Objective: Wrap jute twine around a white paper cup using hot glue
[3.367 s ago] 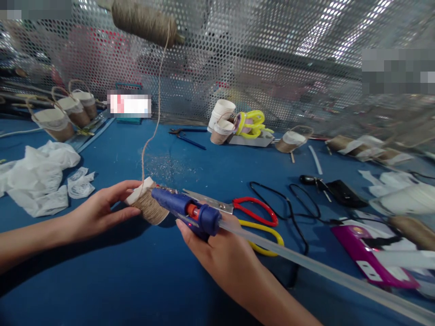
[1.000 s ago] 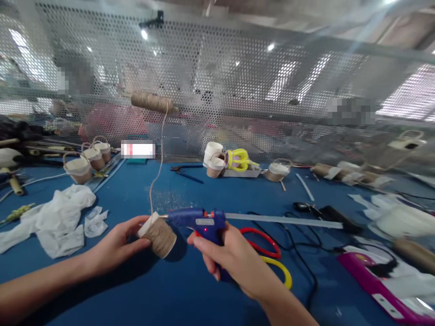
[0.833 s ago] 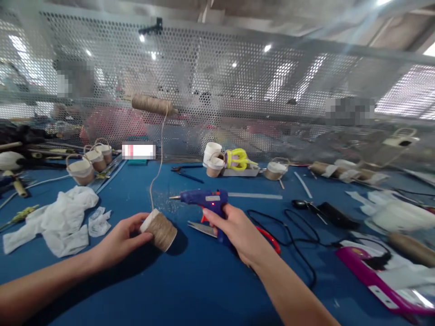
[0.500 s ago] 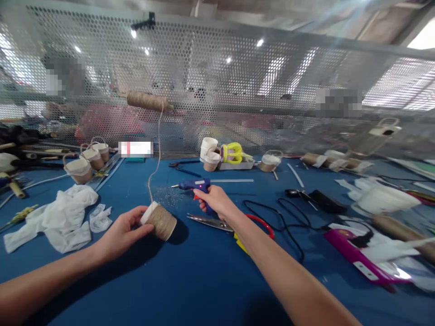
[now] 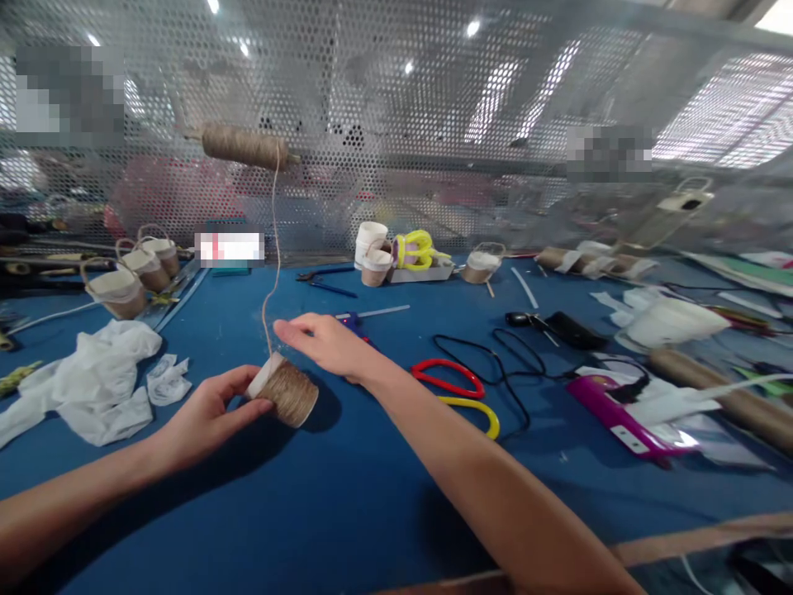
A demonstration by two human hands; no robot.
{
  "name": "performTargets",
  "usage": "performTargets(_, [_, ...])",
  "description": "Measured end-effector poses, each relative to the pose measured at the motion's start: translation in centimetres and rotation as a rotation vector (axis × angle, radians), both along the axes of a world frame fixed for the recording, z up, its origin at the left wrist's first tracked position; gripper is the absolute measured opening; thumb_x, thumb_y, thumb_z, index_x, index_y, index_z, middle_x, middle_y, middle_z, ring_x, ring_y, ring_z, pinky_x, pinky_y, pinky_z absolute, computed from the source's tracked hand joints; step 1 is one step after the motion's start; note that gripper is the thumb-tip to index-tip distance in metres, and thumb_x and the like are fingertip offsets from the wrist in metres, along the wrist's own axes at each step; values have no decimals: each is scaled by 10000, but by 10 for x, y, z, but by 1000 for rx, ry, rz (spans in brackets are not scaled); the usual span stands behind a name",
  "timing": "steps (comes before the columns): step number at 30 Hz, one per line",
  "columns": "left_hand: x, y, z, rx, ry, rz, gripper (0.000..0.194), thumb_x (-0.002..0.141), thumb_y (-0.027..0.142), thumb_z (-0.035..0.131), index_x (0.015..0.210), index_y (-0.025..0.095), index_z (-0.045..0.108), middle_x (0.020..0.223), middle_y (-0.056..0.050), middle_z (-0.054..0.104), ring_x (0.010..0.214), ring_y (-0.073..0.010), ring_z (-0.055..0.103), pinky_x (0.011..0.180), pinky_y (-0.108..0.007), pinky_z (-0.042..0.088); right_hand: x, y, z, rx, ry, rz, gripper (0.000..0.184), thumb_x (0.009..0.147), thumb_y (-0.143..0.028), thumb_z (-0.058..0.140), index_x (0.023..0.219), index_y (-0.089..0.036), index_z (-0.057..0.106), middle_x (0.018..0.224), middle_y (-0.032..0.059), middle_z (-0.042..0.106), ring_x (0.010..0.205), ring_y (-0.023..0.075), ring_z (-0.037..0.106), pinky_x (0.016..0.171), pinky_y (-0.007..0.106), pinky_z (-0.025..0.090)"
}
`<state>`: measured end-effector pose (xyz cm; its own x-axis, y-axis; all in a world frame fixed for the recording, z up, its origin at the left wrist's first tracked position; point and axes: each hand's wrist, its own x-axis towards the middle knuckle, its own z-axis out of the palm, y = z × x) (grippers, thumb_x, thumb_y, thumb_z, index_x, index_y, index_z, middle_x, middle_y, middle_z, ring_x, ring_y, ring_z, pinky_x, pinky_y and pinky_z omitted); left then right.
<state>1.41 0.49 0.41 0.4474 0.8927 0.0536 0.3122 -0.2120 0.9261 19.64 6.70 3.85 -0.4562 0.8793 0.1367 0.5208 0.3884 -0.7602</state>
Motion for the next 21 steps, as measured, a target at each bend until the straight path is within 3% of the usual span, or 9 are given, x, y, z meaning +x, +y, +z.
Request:
performTargets(2, [0, -1, 1, -12, 16, -7, 168, 799, 257, 528, 897, 124, 564, 806, -34, 608, 736, -159, 531, 708, -281, 415, -11, -8, 7, -129, 101, 79, 235, 802, -368, 523, 832, -166, 639, 911, 49, 653, 858, 153, 587, 796, 295, 439])
performTargets(5, [0, -1, 3, -71, -37, -6, 127, 792, 255, 533, 814, 131, 536, 741, -14, 566, 689, -140, 499, 669, -265, 401, -16, -16, 13, -207, 262, 36, 148, 734, -292, 599, 755, -146, 612, 805, 34, 628, 759, 130, 570, 743, 279, 444])
performTargets(11, [2, -4, 3, -152, -117, -37, 110, 769, 234, 551, 752, 149, 484, 674, 19, 503, 622, -114, 451, 602, -240, 378, 0, -32, 16, -164, 254, -66, 123, 727, -283, 617, 737, -162, 602, 700, -13, 592, 665, 104, 537, 669, 256, 440])
performTargets(21, [3, -17, 4, -42, -27, -120, 59, 809, 208, 525, 778, 158, 519, 728, 14, 562, 674, -119, 489, 640, -230, 392, 5, -46, 6, -154, 255, -149, 135, 732, -295, 603, 705, -167, 572, 648, -18, 564, 596, 99, 508, 564, 231, 420])
